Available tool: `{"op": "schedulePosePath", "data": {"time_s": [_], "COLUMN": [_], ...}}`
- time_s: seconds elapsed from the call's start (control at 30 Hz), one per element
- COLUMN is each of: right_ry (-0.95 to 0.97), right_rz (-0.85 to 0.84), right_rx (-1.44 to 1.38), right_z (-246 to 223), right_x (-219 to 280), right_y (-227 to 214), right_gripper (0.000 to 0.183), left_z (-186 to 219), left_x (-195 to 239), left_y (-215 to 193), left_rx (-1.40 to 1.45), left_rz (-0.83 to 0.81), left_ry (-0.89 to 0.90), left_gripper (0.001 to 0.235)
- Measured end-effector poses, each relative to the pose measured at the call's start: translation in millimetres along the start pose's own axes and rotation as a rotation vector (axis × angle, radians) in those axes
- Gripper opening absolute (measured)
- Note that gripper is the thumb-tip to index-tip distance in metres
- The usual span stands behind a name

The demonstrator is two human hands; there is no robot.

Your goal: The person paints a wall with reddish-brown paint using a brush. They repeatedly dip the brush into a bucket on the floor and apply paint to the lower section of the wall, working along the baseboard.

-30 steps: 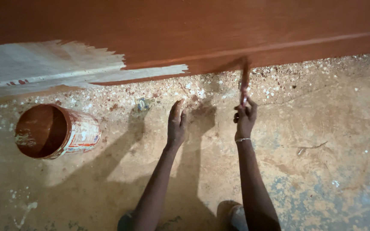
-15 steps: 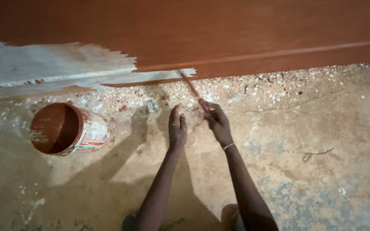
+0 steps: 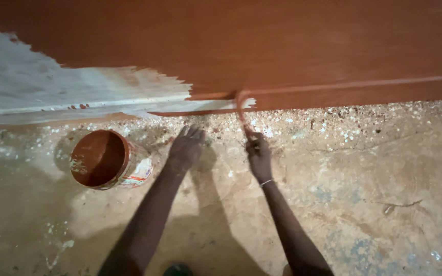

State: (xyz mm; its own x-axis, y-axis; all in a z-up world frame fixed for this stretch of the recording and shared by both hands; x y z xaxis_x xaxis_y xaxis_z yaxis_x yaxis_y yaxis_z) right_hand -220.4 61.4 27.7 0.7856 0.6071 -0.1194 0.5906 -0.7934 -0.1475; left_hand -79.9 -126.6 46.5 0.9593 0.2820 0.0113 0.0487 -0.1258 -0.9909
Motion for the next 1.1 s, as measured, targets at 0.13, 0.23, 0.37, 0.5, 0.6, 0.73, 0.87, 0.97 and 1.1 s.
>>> {"op": "schedulePosePath", "data": {"time_s": [0.13, 0.23, 0.37, 0.5, 0.6, 0.73, 0.87, 0.97, 1.1], "right_ry": [0.025, 0.142, 0.112, 0.094, 0.12, 0.06, 0.07, 0.236, 0.09], "right_rz": [-0.258, -0.152, 0.283, 0.454, 0.319, -0.047, -0.225, 0.103, 0.399], "right_rx": [-0.045, -0.078, -0.273, -0.258, -0.188, -0.048, -0.2, -0.278, -0.352], "right_z": [-2, 14, 21, 15, 4, -15, -13, 12, 11], "right_x": [13, 6, 5, 21, 12, 7, 9, 10, 22], "right_y": [50, 23, -51, -70, -29, 51, 66, 17, -33], "right_gripper": [0.04, 0.034, 0.037, 0.035, 0.036, 0.039, 0.041, 0.02, 0.037], "left_z": [-28, -24, -10, 9, 16, 4, -9, -16, -11], "left_x": [30, 27, 13, 1, -10, -7, -1, -3, -3], "left_y": [7, -17, -17, -2, -6, -4, 14, 18, 10], "left_rx": [-0.176, -0.201, -0.126, -0.1, -0.082, -0.006, 0.014, 0.012, 0.042], "left_rz": [-0.276, -0.132, -0.153, -0.204, -0.071, -0.057, -0.125, 0.002, 0.235], "left_ry": [-0.03, 0.038, 0.105, 0.156, 0.173, 0.125, 0.111, 0.142, 0.176], "left_gripper": [0.041, 0.043, 0.05, 0.045, 0.046, 0.039, 0.04, 0.043, 0.044]}}
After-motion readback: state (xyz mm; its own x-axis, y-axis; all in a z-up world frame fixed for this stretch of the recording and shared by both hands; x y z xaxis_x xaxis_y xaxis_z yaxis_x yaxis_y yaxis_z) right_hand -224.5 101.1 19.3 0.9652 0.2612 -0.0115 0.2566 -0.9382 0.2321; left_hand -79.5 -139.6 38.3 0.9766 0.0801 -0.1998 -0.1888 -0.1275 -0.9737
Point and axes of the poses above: each hand's wrist, its own x-axis away from the middle knuckle, its own y-axis out of the palm, z = x × y, the point moved 9 cm from there along -x, towards the middle knuckle, and after that the axes turned 1 degree about -y, right-handed, at the moved point
